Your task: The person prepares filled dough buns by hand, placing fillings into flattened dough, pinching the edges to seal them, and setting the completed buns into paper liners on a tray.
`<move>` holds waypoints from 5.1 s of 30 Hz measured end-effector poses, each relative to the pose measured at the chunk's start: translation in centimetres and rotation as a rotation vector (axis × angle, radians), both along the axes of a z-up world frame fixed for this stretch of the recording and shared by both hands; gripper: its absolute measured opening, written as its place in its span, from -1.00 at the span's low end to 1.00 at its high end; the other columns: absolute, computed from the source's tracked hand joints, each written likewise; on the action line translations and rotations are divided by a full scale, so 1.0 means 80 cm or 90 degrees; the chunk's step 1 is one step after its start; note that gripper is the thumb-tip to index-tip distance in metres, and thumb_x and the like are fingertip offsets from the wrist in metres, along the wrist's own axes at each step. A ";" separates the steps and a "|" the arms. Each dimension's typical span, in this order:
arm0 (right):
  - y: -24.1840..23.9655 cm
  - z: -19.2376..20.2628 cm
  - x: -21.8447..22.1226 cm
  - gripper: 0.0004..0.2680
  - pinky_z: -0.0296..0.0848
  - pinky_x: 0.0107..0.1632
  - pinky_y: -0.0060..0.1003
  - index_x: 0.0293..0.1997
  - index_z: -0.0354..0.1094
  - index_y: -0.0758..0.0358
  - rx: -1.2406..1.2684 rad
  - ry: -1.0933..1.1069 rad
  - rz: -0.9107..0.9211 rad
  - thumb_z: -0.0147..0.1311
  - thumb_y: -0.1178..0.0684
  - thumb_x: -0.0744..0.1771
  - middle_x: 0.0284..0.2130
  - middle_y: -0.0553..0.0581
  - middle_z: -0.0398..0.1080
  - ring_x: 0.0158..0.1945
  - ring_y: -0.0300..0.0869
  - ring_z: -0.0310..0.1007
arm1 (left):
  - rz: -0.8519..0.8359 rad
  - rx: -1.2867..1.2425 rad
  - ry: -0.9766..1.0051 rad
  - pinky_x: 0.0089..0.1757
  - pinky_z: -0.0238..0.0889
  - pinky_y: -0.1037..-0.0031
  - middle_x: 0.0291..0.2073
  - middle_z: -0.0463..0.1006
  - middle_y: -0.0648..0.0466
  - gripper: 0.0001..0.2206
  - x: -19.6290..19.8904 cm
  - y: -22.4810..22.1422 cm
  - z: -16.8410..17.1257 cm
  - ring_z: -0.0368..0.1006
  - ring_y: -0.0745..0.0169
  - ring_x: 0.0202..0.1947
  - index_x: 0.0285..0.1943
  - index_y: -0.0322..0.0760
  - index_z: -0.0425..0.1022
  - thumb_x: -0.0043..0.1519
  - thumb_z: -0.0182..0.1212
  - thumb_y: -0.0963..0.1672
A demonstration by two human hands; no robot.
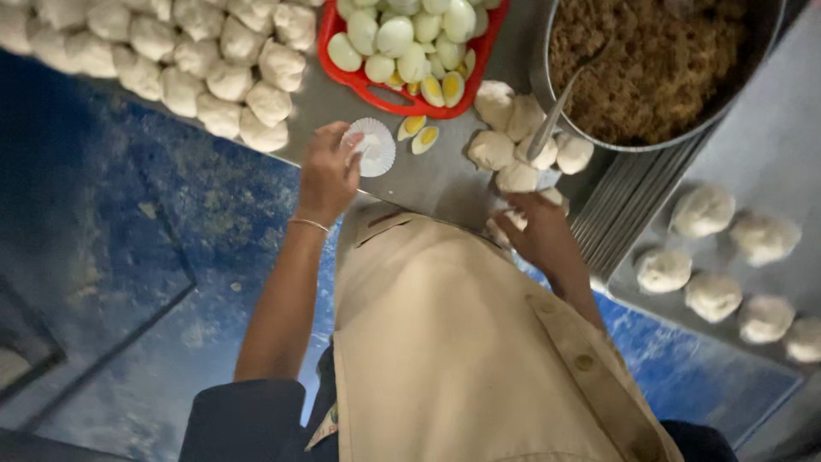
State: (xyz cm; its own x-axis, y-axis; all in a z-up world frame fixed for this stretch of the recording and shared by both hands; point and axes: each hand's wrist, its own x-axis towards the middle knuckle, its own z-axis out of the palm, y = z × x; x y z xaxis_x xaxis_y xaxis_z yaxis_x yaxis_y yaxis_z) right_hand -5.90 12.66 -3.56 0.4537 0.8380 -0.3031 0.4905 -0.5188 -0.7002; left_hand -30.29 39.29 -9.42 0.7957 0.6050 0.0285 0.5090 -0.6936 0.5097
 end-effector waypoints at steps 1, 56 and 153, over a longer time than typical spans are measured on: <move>0.001 0.001 -0.005 -0.70 0.53 -0.12 -0.10 0.05 0.49 0.34 -0.018 -0.006 -0.041 0.28 -0.06 0.31 -0.15 0.33 0.52 -0.19 0.04 0.55 | -0.067 0.057 -0.005 0.25 0.22 0.11 0.24 0.45 -0.09 -0.72 -0.001 -0.002 -0.009 0.33 -0.09 0.28 0.17 -0.29 0.57 0.26 0.26 -0.22; 0.115 0.194 -0.131 -0.65 0.30 0.44 0.08 0.25 0.36 0.18 0.250 -0.243 -0.080 0.26 -0.06 0.35 0.31 0.22 0.28 0.44 0.17 0.24 | -0.226 -1.803 -0.484 0.34 0.15 0.15 0.47 0.20 -0.25 -0.42 0.128 -0.027 0.103 0.14 -0.13 0.47 0.57 -0.30 0.09 0.53 -0.20 0.14; 0.065 0.149 -0.079 -0.29 -0.28 0.58 -0.20 0.68 -0.53 0.05 0.543 -0.017 -0.117 -0.03 -0.28 0.41 0.60 0.02 -0.46 0.63 -0.18 -0.44 | -0.187 -1.863 -0.392 0.36 0.06 0.08 0.41 0.20 -0.08 -0.18 0.183 -0.119 0.139 0.15 -0.03 0.41 0.54 -0.20 0.08 0.36 -0.05 0.35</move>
